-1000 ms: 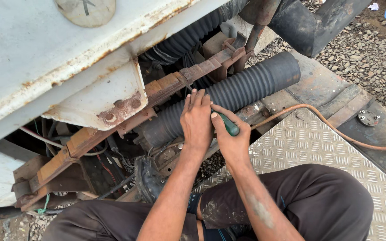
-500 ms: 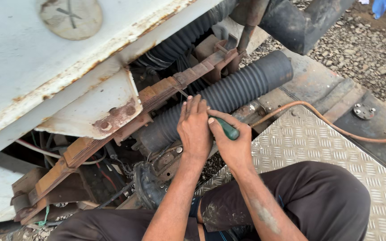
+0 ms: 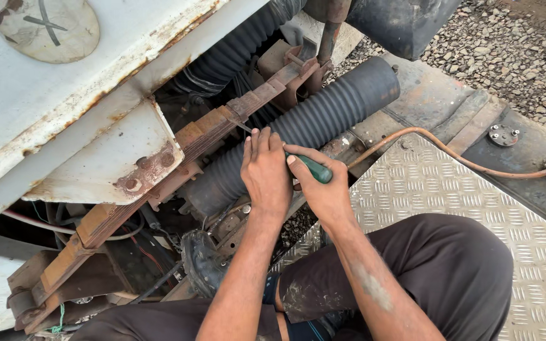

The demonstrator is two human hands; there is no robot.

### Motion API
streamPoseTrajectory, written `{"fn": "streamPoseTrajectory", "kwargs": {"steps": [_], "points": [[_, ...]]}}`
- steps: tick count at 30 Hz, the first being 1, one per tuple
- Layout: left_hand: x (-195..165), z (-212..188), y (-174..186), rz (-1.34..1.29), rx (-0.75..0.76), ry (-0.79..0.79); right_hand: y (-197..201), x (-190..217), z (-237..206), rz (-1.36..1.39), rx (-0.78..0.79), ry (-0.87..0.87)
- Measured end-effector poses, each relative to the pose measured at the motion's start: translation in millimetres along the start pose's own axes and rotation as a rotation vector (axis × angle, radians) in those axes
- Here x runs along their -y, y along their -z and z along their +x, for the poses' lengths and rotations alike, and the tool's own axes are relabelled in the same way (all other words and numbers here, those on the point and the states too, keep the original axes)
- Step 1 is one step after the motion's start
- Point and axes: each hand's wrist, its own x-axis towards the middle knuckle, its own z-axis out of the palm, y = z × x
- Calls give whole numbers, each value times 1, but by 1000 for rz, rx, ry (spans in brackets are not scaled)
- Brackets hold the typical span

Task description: The person uses a screwdriver to pry and adjust a metal bracket attached to a corrugated hose under a vehicle. The hands work steadily on the same area throughout the clip.

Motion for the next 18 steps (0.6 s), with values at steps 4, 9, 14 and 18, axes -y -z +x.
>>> {"fn": "streamPoseTrajectory", "kwargs": {"steps": [4, 9, 14, 18], "points": [[3, 0, 0, -8, 6, 10, -4, -2, -1, -4, 5, 42], [8, -1, 2, -61, 31, 16, -8, -4, -5, -67, -8, 79], [8, 4, 1, 1, 34, -5, -10, -3, -2, 29, -11, 8], [8, -1, 7, -92, 36, 35, -11, -6, -7, -142, -26, 181]]}}
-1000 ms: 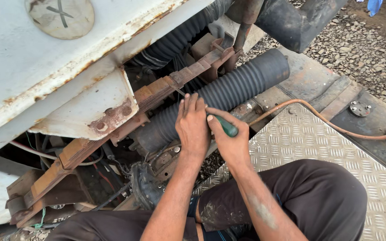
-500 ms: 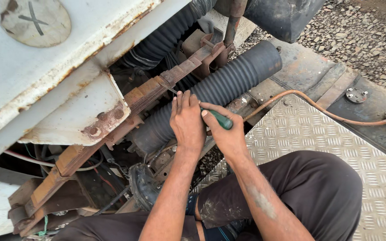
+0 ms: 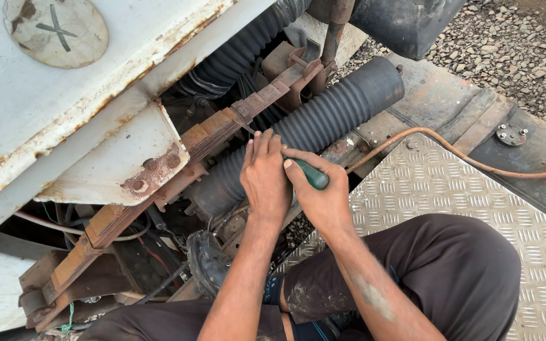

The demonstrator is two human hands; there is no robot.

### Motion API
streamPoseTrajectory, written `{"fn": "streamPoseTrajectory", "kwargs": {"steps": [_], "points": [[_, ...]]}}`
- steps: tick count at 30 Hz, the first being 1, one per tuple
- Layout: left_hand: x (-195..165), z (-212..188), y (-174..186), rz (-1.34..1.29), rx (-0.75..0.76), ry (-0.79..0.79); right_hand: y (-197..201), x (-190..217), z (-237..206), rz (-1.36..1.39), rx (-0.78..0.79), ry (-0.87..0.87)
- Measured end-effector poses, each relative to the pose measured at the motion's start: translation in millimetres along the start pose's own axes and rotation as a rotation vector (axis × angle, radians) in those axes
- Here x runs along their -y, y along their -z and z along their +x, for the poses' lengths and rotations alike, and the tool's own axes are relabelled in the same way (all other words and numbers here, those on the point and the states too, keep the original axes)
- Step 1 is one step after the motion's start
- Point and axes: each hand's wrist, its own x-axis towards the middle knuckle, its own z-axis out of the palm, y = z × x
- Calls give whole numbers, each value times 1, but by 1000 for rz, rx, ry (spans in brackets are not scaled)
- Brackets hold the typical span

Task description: The person uses a screwdriver to pry and adjust a metal bracket attached to a corrugated hose under a vehicle. The hands work steadily on the same area throughout the clip.

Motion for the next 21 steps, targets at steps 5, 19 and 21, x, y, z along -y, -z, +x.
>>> {"fn": "streamPoseTrajectory", "kwargs": {"steps": [5, 19, 21], "points": [[3, 4, 2, 35, 11, -18, -3, 0, 0, -21, 11, -74], [9, 1, 6, 17, 7, 16, -10, 2, -3, -17, 35, 55], [11, 0, 8, -24, -4, 27, -11, 3, -6, -78, 9, 50]]}}
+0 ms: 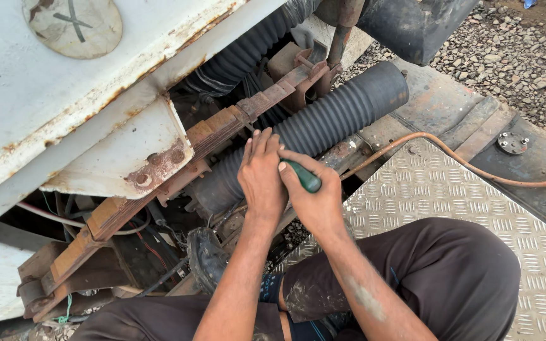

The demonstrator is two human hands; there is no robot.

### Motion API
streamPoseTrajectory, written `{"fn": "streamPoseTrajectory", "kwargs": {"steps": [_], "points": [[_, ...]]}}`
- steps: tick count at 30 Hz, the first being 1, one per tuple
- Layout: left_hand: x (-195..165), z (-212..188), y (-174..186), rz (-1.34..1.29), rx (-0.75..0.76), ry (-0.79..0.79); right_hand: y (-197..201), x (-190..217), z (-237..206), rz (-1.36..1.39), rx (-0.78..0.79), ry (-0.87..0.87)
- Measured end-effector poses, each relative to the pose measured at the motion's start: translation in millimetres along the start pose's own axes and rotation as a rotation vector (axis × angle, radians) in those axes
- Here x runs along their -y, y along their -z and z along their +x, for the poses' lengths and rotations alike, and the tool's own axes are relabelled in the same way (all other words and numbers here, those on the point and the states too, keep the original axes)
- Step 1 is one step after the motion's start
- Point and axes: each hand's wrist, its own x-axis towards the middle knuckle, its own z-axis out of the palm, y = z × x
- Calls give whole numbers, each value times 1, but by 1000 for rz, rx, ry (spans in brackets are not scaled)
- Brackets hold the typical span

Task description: The person uses a screwdriver to pry and adjust a metal bracket attached to a corrugated hose under a vehicle. The hands work steadily on the same area throughout the clip.

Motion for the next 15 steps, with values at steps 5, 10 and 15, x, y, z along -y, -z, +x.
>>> {"fn": "streamPoseTrajectory", "kwargs": {"steps": [5, 10, 15], "points": [[2, 3, -1, 10, 19, -24, -3, 2, 1, 50, -33, 60], [0, 1, -3, 45, 18, -31, -3, -2, 1, 137, -28, -133], [3, 0, -9, 37, 8, -43, 0, -8, 5, 170, -3, -156]]}}
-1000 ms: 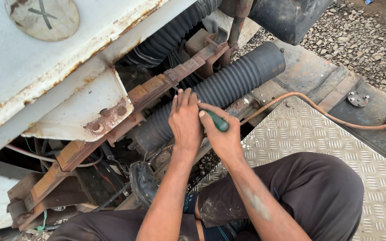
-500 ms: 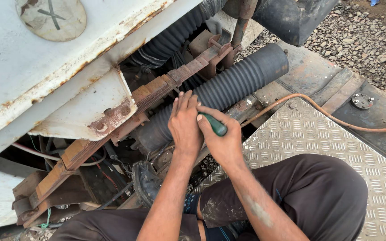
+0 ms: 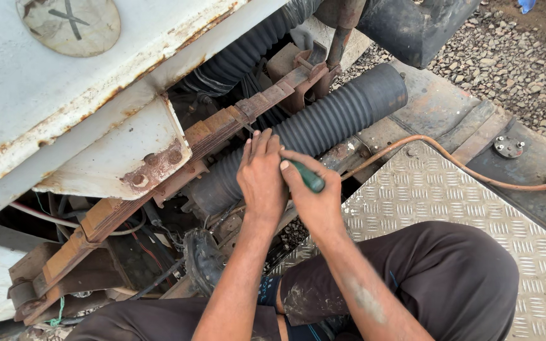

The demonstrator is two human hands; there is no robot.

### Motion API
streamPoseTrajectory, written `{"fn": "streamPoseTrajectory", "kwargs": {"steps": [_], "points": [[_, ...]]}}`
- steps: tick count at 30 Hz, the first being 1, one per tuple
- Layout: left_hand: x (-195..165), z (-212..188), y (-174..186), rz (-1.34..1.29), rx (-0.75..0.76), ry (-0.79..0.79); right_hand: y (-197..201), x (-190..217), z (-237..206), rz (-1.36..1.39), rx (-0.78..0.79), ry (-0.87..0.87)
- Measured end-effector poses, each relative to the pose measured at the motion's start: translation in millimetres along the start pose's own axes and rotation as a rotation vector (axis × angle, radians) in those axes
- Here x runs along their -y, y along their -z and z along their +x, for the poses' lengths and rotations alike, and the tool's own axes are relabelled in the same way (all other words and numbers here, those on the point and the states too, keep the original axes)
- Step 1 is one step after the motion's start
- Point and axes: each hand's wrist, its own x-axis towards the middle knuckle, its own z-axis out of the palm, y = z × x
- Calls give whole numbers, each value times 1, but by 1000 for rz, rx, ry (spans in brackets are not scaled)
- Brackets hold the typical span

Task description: The person uses a screwdriver to pry and adjust a metal bracket attached to a corrugated hose under a vehicle. The hands work steadily on the same area throughout the clip.

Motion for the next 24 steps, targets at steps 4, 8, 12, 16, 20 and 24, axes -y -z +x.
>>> {"fn": "streamPoseTrajectory", "kwargs": {"steps": [4, 8, 12, 16, 20, 24], "points": [[7, 12, -14, 130, 6, 21, -5, -6, 20, 202, 46, -110], [16, 12, -15, 117, 21, 25, -11, -19, 18, 132, 78, 64], [22, 8, -8, 34, 23, -18, -14, -25, 13, 34, 12, 81], [18, 11, -8, 36, 39, 3, -13, -20, 15, 166, 6, -15], [10, 8, -11, 49, 5, -27, -9, -11, 8, 123, -33, 40], [5, 7, -12, 39, 7, -33, -5, -5, 5, 156, -53, -63]]}}
